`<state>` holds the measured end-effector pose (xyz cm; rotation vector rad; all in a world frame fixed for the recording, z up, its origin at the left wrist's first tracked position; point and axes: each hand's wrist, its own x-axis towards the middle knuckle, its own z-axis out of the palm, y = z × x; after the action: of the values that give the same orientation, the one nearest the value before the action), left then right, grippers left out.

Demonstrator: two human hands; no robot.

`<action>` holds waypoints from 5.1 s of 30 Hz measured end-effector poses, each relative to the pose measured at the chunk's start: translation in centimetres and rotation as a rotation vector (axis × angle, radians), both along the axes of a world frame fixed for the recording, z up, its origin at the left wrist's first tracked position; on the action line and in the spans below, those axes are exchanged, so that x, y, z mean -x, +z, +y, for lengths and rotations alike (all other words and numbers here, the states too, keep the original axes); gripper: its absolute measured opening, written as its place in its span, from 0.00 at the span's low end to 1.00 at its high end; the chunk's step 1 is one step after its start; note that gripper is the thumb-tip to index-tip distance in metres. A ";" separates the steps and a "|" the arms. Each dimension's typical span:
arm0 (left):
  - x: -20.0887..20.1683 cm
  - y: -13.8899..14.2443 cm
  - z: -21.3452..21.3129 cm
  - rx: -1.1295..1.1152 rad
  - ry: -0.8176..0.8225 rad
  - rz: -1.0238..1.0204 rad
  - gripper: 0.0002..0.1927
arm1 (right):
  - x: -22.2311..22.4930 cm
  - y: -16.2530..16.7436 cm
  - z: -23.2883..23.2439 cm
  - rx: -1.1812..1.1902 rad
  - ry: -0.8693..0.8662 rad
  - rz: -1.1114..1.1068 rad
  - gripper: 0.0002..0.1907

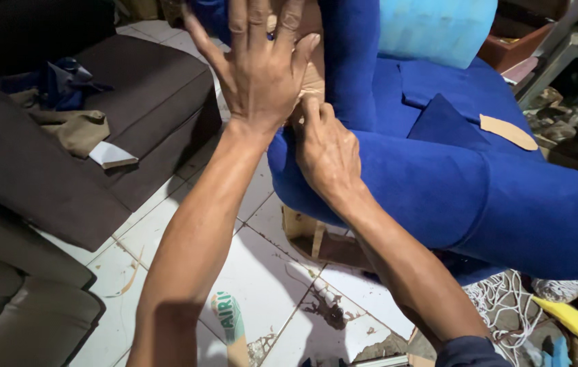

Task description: The person cuts curved pieces from cardboard with scissors, then holds each piece against the arm of a blue upholstered chair and staples it to the chair frame using a pneumatic staple gun. They press and fit the cardboard pieces along the chair arm and adjust the chair at the end.

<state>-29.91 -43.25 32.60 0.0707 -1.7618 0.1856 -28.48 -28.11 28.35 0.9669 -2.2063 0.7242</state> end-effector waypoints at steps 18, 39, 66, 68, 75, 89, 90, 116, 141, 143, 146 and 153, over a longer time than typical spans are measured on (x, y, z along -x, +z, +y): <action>0.4 0.3 1.0 -0.406 -0.532 0.308 0.33 | 0.6 0.4 -0.5 -0.143 -0.105 0.063 0.14; -0.2 1.3 -0.7 -0.003 0.088 0.295 0.28 | 0.5 0.2 -1.3 -0.207 -0.160 0.055 0.13; 3.3 -2.0 -0.8 0.052 0.082 0.150 0.36 | -2.5 -2.4 0.4 -0.276 -0.125 0.244 0.32; 2.1 -2.1 -0.7 0.015 0.062 0.021 0.36 | -2.1 -2.8 0.4 -0.268 -0.105 0.221 0.33; -1.6 -1.9 -1.6 0.016 -0.003 -0.207 0.43 | -2.3 -2.1 1.9 -0.280 0.002 0.135 0.31; -2.0 -1.3 -1.4 0.035 0.030 -0.152 0.40 | 0.1 1.8 3.8 -0.369 0.193 -0.007 0.23; -1.9 -1.3 -1.4 0.036 0.038 -0.157 0.41 | -0.2 1.7 3.9 -0.325 0.229 0.028 0.22; -1.1 -3.8 -1.8 0.087 0.103 -0.062 0.44 | -16.0 -32.8 24.0 -0.581 0.313 -1.057 0.23; -2.3 -1.9 -1.2 0.058 0.002 0.027 0.43 | -2.0 10.1 19.5 -0.738 -0.100 0.388 0.37; -2.8 -1.5 -1.1 0.052 -0.012 0.034 0.42 | -1.7 12.2 15.2 -0.676 0.081 0.538 0.37; -3.2 -1.1 -0.8 0.025 -0.053 0.031 0.41 | -1.1 12.7 11.3 -0.644 0.122 0.579 0.34; -2.9 -1.2 -0.7 0.025 -0.043 0.064 0.38 | 2.1 11.3 9.4 -0.643 0.124 0.570 0.34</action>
<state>-27.02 -43.92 31.38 0.0207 -1.6950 0.1721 -30.54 -18.72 39.62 1.4142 -1.8777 -0.2403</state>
